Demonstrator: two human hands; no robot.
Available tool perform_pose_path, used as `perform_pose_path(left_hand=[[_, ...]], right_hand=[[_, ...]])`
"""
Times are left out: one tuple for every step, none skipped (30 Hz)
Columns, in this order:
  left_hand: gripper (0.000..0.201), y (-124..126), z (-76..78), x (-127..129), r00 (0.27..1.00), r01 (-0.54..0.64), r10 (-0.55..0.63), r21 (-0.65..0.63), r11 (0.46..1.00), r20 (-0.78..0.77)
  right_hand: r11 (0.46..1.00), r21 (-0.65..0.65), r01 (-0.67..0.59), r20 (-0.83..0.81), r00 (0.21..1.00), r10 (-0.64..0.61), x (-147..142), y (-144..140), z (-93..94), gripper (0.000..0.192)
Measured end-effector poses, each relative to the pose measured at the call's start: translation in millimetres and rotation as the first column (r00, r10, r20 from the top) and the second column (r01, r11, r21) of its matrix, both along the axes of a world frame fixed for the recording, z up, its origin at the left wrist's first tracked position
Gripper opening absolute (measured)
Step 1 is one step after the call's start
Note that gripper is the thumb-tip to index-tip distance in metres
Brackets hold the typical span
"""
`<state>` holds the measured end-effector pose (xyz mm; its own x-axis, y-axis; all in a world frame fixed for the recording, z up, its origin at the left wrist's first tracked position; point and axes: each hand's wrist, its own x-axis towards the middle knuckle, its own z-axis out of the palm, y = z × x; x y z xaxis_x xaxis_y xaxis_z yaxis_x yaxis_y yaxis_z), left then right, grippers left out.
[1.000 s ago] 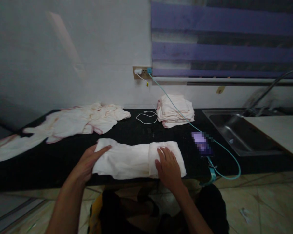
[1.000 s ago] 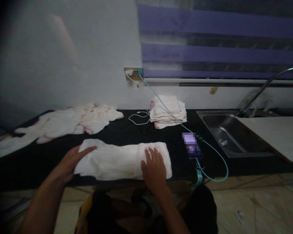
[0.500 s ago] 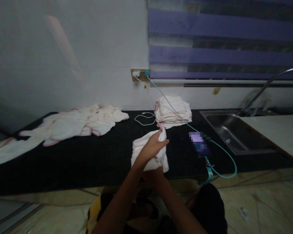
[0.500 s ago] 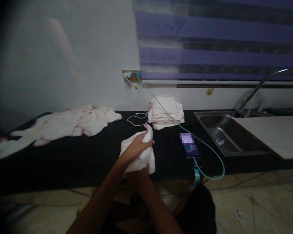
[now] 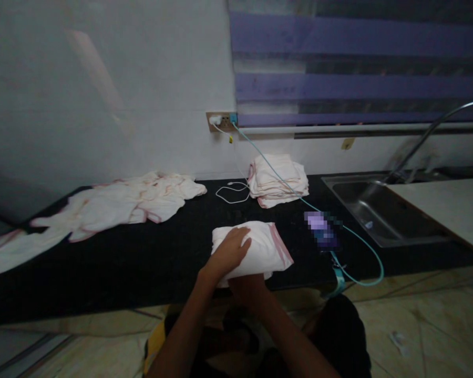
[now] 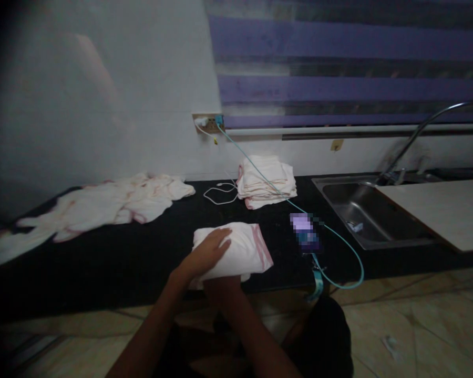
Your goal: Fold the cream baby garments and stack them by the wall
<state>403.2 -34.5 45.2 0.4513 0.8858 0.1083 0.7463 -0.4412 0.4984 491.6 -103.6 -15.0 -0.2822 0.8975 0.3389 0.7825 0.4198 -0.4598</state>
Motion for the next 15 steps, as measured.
perform_pose_path(left_hand=[[0.055, 3, -8.7, -4, 0.998, 0.035, -0.033, 0.021, 0.999, -0.057], [0.055, 4, -16.1, -6, 0.992, 0.069, -0.064, 0.042, 0.997, -0.107], [0.055, 3, -22.1, -6, 0.985, 0.095, -0.084, 0.066, 0.993, -0.149], [0.055, 1, -26.7, -5, 0.98, 0.104, -0.085, 0.099, 0.99, -0.182], [0.056, -2, -30.0, -2, 0.976, 0.098, -0.068, 0.137, 0.986, -0.206], [0.057, -6, -32.5, 1, 0.974, 0.079, -0.039, 0.177, 0.981, -0.221], [0.058, -11, -34.2, 5, 0.974, 0.053, -0.003, 0.214, 0.975, -0.228], [0.06, -15, -35.5, 9, 0.973, 0.031, 0.026, 0.242, 0.97, -0.229], [0.063, -20, -36.4, 12, 0.972, 0.021, 0.041, 0.259, 0.966, -0.23], [0.065, -23, -37.1, 16, 0.972, 0.018, 0.045, 0.267, 0.964, -0.229], [0.067, -26, -37.6, 19, 0.973, 0.021, 0.042, 0.268, 0.963, -0.227], [0.069, -28, -38.0, 21, 0.974, 0.021, 0.04, 0.267, 0.964, -0.223], [0.071, -29, -38.3, 23, 0.975, 0.018, 0.041, 0.265, 0.964, -0.216], [0.073, -30, -38.2, 24, 0.977, 0.016, 0.04, 0.262, 0.965, -0.209], [0.076, -30, -37.6, 25, 0.98, 0.019, 0.033, 0.258, 0.966, -0.198]], right_hand=[[1.0, -0.024, -0.003, -0.008, 1.0, 0.003, 2, -5, 0.6, 0.042], [0.999, -0.049, 0.0, -0.02, 1.0, -0.001, 4, -12, 1.3, 0.039], [0.998, -0.067, 0.018, -0.042, 0.999, -0.02, 7, -21, 1.9, 0.036], [0.996, -0.074, 0.048, -0.072, 0.996, -0.053, 10, -32, 2.8, 0.033], [0.994, -0.073, 0.086, -0.11, 0.99, -0.094, 14, -43, 4.0, 0.03], [0.989, -0.067, 0.132, -0.154, 0.978, -0.141, 18, -53, 5.6, 0.029], [0.983, -0.061, 0.175, -0.201, 0.962, -0.184, 22, -63, 8.1, 0.028], [0.974, -0.062, 0.217, -0.246, 0.943, -0.225, 28, -71, 11.5, 0.027], [0.965, -0.072, 0.253, -0.284, 0.922, -0.263, 34, -76, 16.0, 0.026], [0.956, -0.09, 0.281, -0.315, 0.902, -0.294, 41, -78, 21.5, 0.024], [0.946, -0.114, 0.304, -0.342, 0.882, -0.325, 49, -78, 27.8, 0.024], [0.937, -0.14, 0.32, -0.366, 0.862, -0.35, 57, -75, 34.6, 0.024], [0.93, -0.165, 0.328, -0.393, 0.843, -0.367, 65, -69, 41.4, 0.025], [0.925, -0.185, 0.333, -0.422, 0.823, -0.381, 72, -61, 47.6, 0.025], [0.921, -0.197, 0.337, -0.447, 0.805, -0.39, 79, -53, 52.7, 0.025]])
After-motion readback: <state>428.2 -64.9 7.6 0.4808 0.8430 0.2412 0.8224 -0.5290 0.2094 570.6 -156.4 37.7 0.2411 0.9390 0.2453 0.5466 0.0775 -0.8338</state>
